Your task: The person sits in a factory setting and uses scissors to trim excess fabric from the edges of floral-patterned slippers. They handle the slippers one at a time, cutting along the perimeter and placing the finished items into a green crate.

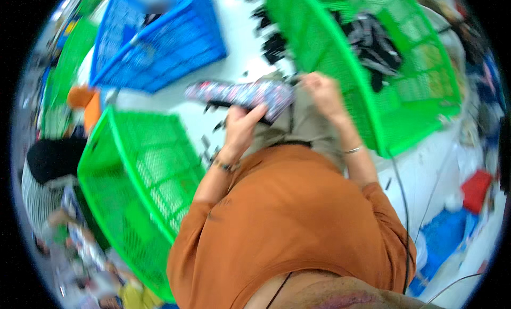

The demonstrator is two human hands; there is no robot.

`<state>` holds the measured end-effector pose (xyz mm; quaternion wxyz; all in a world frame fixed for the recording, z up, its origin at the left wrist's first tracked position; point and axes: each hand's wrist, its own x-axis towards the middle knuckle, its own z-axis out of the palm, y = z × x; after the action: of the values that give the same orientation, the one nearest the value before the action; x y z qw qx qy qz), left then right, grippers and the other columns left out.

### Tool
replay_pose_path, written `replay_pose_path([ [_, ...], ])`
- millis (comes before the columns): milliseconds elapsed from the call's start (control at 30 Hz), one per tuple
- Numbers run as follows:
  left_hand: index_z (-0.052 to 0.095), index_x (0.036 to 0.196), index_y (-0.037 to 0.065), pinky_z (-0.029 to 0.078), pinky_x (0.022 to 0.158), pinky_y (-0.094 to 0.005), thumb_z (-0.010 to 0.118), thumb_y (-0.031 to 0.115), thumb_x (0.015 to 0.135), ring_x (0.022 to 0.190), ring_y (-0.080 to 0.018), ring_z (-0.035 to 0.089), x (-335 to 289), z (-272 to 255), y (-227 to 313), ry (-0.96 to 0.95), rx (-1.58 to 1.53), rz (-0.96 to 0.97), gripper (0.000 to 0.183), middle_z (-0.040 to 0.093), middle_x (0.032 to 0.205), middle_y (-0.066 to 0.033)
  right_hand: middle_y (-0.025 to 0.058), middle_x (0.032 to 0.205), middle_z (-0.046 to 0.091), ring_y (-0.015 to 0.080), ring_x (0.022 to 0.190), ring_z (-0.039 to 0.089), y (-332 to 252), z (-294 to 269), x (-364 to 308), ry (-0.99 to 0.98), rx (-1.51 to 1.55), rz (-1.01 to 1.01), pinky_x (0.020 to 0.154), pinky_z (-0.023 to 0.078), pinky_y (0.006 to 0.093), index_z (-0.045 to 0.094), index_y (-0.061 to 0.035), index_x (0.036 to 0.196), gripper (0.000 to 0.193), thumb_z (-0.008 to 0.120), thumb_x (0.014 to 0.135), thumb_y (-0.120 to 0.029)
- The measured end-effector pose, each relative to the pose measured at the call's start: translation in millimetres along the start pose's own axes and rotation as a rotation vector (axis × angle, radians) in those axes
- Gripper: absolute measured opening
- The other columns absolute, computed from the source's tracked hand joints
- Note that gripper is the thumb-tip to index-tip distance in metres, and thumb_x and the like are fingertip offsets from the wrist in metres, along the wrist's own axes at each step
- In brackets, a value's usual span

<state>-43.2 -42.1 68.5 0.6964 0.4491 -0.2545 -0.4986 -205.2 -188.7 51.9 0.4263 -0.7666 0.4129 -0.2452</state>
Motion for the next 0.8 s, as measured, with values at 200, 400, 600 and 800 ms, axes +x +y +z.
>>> replay_pose_path([
  [200,0.060,0.097,-0.005,0.046,0.075,-0.0270,0.061,0.002,0.079,0.082,-0.0111,0.055,-3,1,-6,-0.135,0.454,0.026,0.019,0.061,0.090,-0.0049,0.0093,0.072,0.059,0.0202,0.064,0.058,-25,-1,2,0.012,-0.008,-0.346,0.058,0.045,0.0291,0.061,-0.0054,0.084,0.026,0.071,0.072,-0.027],
  [400,0.064,0.080,-0.004,0.044,0.056,-0.0268,0.063,0.002,0.077,0.061,-0.0100,0.055,3,5,-21,-0.326,0.573,0.062,0.006,0.062,0.068,-0.0003,0.0118,0.075,0.054,0.0301,0.067,0.055,-32,8,-5,0.027,0.021,-0.547,0.058,0.044,0.0363,0.057,-0.0031,0.078,0.018,0.066,0.072,-0.017],
  [600,0.065,0.087,-0.002,0.047,0.064,-0.0268,0.063,-0.001,0.075,0.069,-0.0139,0.061,-1,12,-5,-0.401,0.651,0.121,0.013,0.065,0.078,-0.0073,0.0106,0.092,0.061,0.0182,0.076,0.057,-16,-3,2,-0.271,0.136,-0.098,0.065,0.044,0.0312,0.059,0.0002,0.099,0.029,0.057,0.086,-0.025],
  [800,0.063,0.096,-0.001,0.047,0.074,-0.0280,0.065,-0.001,0.075,0.084,-0.0148,0.060,3,13,4,-0.608,0.794,0.251,0.021,0.065,0.092,-0.0058,0.0067,0.105,0.055,0.0156,0.093,0.050,-12,-4,-3,-0.717,0.566,0.311,0.082,0.042,0.0271,0.047,0.0026,0.120,0.053,0.060,0.083,-0.034],
])
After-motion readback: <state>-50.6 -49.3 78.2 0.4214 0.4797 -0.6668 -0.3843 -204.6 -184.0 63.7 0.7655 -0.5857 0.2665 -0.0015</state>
